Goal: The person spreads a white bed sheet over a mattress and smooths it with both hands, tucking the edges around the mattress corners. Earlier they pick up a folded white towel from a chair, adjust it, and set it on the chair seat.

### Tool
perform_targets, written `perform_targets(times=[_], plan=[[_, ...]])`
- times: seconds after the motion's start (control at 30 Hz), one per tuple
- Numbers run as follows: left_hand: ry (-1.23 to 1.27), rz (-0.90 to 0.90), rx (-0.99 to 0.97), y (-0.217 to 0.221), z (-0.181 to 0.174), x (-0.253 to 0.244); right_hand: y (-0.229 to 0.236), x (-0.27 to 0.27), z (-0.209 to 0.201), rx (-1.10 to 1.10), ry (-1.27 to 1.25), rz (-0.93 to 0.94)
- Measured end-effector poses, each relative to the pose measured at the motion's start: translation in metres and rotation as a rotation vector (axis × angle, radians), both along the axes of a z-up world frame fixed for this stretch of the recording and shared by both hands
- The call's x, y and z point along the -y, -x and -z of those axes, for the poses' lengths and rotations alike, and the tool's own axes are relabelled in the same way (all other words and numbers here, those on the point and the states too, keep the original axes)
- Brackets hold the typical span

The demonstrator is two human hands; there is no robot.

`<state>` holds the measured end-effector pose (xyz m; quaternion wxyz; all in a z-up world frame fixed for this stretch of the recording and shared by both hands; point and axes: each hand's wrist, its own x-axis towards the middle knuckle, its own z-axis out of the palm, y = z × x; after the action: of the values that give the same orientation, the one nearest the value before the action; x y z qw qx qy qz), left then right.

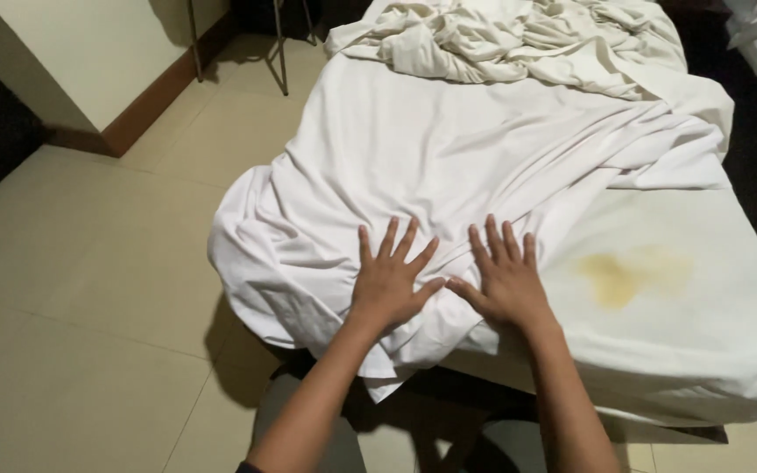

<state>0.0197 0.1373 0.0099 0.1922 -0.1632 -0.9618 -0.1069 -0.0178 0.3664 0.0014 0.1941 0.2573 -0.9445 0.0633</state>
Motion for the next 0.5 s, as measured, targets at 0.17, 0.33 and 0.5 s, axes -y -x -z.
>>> perform_targets(times=[0.17,0.33,0.5], plan=[[0.074,-0.008,-0.078,0.008,0.017,-0.003,-0.004,0.002,0.001,0.008,-0.049,0.023],[0.019,-0.011,-0.009,-0.011,0.013,-0.011,-0.021,-0.005,0.003,0.021,-0.020,-0.008],[0.002,0.051,-0.004,-0.032,0.012,-0.028,-0.045,-0.027,0.004,0.027,-0.016,-0.020]])
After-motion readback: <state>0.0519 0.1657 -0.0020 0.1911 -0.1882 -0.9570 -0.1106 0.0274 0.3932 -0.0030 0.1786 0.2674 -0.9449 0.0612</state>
